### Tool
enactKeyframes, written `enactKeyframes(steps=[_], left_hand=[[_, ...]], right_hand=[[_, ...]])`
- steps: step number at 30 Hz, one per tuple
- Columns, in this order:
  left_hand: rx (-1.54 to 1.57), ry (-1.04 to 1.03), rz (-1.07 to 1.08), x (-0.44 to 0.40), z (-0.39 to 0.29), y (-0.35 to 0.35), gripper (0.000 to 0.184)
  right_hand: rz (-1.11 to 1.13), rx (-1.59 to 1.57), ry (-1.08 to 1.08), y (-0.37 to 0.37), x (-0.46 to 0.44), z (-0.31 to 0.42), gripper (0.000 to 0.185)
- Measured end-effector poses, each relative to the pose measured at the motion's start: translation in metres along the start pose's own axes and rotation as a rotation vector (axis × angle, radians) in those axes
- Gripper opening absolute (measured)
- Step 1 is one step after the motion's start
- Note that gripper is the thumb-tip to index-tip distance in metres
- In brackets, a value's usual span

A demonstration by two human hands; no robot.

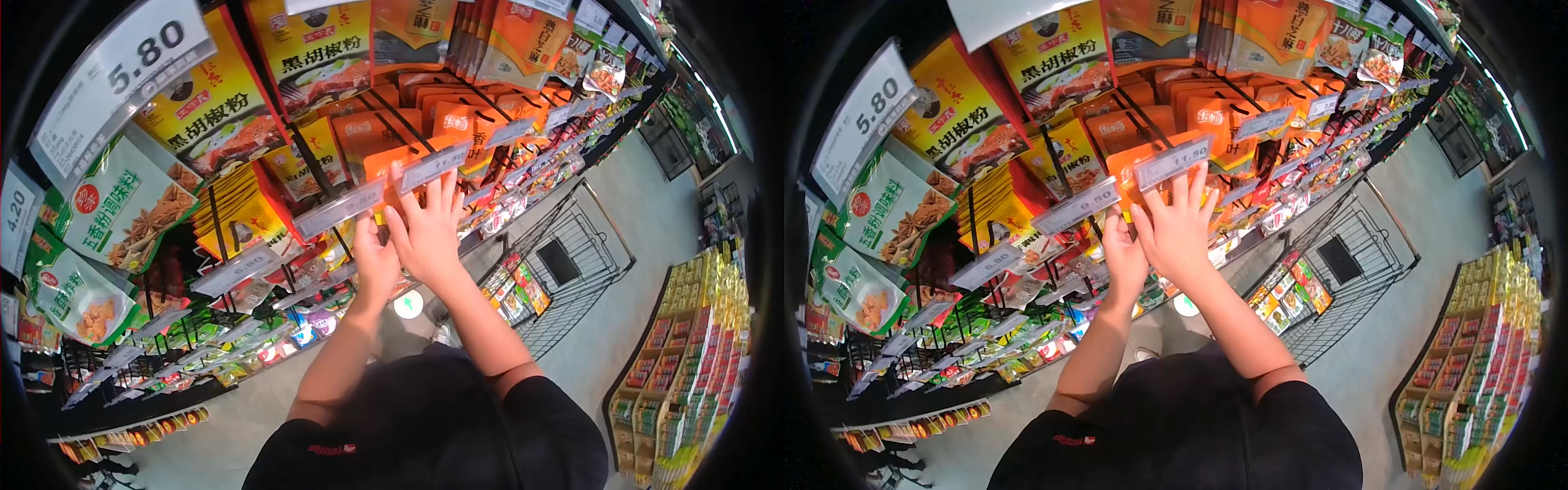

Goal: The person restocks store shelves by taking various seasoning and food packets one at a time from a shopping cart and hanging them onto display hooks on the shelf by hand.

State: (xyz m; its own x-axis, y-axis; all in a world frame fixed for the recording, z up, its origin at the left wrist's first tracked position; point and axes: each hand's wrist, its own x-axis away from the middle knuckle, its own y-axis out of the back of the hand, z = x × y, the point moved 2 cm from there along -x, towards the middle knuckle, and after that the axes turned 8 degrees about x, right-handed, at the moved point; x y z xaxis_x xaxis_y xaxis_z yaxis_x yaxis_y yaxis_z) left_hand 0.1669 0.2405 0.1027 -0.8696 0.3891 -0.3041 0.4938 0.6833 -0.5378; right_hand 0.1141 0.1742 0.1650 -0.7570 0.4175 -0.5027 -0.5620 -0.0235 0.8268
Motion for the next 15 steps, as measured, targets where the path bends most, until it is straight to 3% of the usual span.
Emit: enactKeyframes(steps=[4, 6, 7, 8, 9, 10, 11, 12, 14, 15], left_hand=[[0.100, 0.205, -0.017, 0.002, -0.003, 0.003, 0.047], [0.068, -0.029, -0.001, 0.000, 0.013, 0.016, 0.047], [0.439, 0.099, -0.110, 0.001, 0.029, 0.039, 0.051], [0.035, -0.034, 0.052, 0.005, -0.003, 0.017, 0.056], [-0.105, -0.110, 0.087, 0.011, 0.002, 0.023, 0.046], [-0.378, -0.131, 0.042, 0.017, -0.002, 0.020, 0.045], [-0.492, -0.224, -0.004, 0.019, -0.004, 0.018, 0.047], [-0.533, -0.292, -0.044, 0.030, -0.007, 0.006, 0.049], [-0.523, -0.282, -0.106, 0.054, -0.005, -0.006, 0.051], [-0.511, -0.333, -0.018, 0.063, 0.003, -0.002, 0.051]], right_hand=[[0.005, 0.039, 0.010, -0.002, -0.011, 0.003, 0.060], [-0.031, -0.004, 0.006, -0.005, -0.014, 0.007, 0.059], [-0.077, -0.012, -0.005, -0.009, -0.015, 0.007, 0.057], [-0.031, 0.068, 0.000, -0.024, -0.018, 0.004, 0.050], [0.030, 0.145, -0.018, -0.040, -0.020, -0.001, 0.049], [0.538, 0.139, -0.046, -0.020, -0.030, 0.002, 0.050], [0.182, 0.036, -0.035, -0.035, -0.019, -0.001, 0.047], [0.201, -0.057, -0.032, -0.031, -0.016, -0.005, 0.045], [-0.023, -0.134, 0.007, -0.050, 0.002, -0.011, 0.047], [-0.090, -0.196, 0.037, -0.055, 0.012, -0.017, 0.054]])
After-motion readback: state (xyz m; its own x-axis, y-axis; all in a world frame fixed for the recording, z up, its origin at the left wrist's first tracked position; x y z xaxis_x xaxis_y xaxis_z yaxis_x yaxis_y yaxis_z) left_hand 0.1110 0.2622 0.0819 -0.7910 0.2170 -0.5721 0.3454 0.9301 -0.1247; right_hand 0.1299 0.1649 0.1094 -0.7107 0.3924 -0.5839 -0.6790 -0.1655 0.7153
